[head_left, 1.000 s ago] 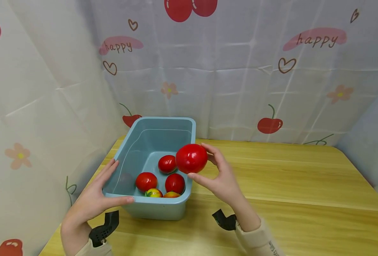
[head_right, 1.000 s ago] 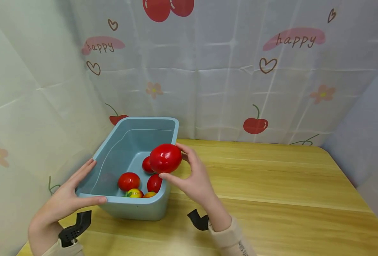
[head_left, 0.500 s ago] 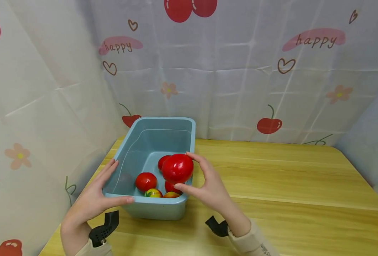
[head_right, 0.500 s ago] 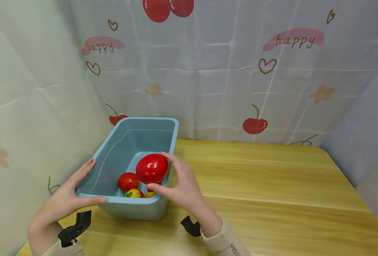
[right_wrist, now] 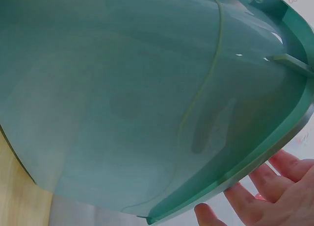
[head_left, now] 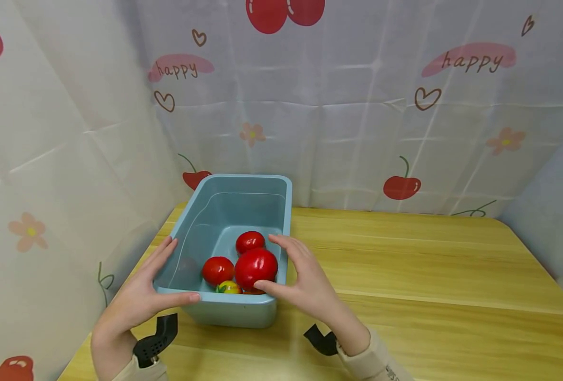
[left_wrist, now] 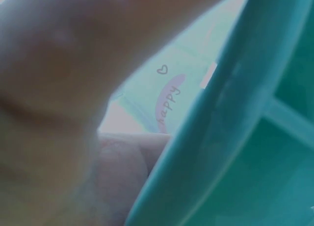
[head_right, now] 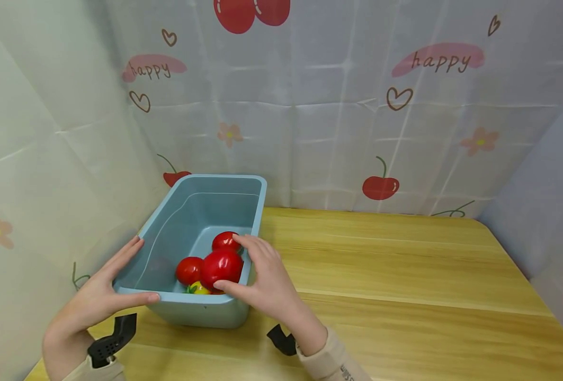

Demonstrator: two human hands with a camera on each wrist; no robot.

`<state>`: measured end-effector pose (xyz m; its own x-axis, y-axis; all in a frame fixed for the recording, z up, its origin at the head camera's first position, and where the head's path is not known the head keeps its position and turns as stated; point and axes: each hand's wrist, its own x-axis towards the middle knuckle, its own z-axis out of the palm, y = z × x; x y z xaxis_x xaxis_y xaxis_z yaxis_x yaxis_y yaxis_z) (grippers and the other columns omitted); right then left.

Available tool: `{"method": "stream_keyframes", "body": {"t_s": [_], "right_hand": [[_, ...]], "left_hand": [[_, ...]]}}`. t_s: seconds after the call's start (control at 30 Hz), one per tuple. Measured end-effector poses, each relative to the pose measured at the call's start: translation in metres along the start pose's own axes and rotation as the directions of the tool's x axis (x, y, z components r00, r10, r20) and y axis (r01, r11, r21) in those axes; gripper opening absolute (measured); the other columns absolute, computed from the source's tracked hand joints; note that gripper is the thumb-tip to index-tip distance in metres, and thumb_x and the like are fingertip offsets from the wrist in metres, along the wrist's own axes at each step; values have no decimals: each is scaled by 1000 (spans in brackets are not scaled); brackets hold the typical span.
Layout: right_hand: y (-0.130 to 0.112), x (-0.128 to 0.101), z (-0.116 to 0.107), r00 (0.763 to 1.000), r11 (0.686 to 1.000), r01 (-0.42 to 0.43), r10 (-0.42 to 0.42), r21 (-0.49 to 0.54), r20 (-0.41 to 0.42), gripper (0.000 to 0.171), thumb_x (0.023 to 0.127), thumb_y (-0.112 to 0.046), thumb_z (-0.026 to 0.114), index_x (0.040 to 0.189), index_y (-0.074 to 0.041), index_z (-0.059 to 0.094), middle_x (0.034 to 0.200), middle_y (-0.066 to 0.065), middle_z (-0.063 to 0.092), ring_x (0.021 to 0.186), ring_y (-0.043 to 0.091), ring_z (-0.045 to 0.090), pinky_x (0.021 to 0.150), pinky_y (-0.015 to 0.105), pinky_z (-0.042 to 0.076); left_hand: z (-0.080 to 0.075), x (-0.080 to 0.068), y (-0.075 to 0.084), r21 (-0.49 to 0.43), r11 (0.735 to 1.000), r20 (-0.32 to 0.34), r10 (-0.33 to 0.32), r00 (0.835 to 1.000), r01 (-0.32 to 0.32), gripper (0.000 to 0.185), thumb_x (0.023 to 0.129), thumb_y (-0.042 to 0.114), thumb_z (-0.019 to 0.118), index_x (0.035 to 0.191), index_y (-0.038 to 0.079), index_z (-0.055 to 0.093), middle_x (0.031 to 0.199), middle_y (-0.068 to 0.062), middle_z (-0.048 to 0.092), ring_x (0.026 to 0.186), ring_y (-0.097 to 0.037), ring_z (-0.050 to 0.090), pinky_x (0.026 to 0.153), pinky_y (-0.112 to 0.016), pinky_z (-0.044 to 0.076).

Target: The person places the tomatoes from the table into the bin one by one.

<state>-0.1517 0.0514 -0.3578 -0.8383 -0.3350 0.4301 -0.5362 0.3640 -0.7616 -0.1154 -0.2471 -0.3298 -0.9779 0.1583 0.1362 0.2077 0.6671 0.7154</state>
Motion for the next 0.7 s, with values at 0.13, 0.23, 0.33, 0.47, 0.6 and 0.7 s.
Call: {"method": "stream_keyframes", "body": {"t_s": [0.13,0.23,0.33,0.47,0.6,0.7], "right_hand": [[0,-1,-1,1000,999,10,-10,-35,8,69,75,-44,76,135,-28,46,137,-12,44,129,13,35,97,50,40],[0,-1,-4,999,997,30,-29,-64,19,66,74,-47,76,132,-28,51,135,-12,46,129,11,35,100,52,34],[-2,-2,-8,998,995,56,-53,-85,37,62,74,-48,76,127,-26,55,133,-11,49,127,11,38,102,52,32],[-3,-4,-15,996,993,70,-63,-100,67,60,74,-47,77,126,-26,57,134,-7,49,126,13,40,100,51,36],[-3,-6,-23,995,992,56,-46,-113,89,62,74,-47,77,129,-26,55,135,-10,46,124,12,42,97,45,42],[-2,-9,-29,996,991,41,-30,-129,87,63,75,-49,75,130,-27,53,134,-14,45,122,11,45,96,42,43]], "left_hand": [[0,0,0,0,1000,0,-2,1000,2,101,72,34,81,151,17,21,157,-3,8,130,-42,24,89,-64,39],[0,0,0,2,1000,-1,-3,1000,3,101,72,34,82,151,17,21,157,-3,8,129,-42,25,89,-64,40],[0,0,1,0,1000,-1,-3,1000,3,102,72,34,82,151,16,21,157,-3,8,129,-42,25,89,-63,40],[0,0,1,-2,1000,-1,-5,1000,5,102,72,35,82,151,16,21,157,-2,8,130,-41,24,90,-63,39],[0,0,1,4,1000,-3,-7,1000,7,102,71,35,82,151,15,21,157,-3,9,131,-41,23,91,-63,37],[-1,0,3,11,1000,-5,-15,1000,15,103,71,36,82,151,15,20,157,-4,8,131,-42,23,91,-63,37]]}}
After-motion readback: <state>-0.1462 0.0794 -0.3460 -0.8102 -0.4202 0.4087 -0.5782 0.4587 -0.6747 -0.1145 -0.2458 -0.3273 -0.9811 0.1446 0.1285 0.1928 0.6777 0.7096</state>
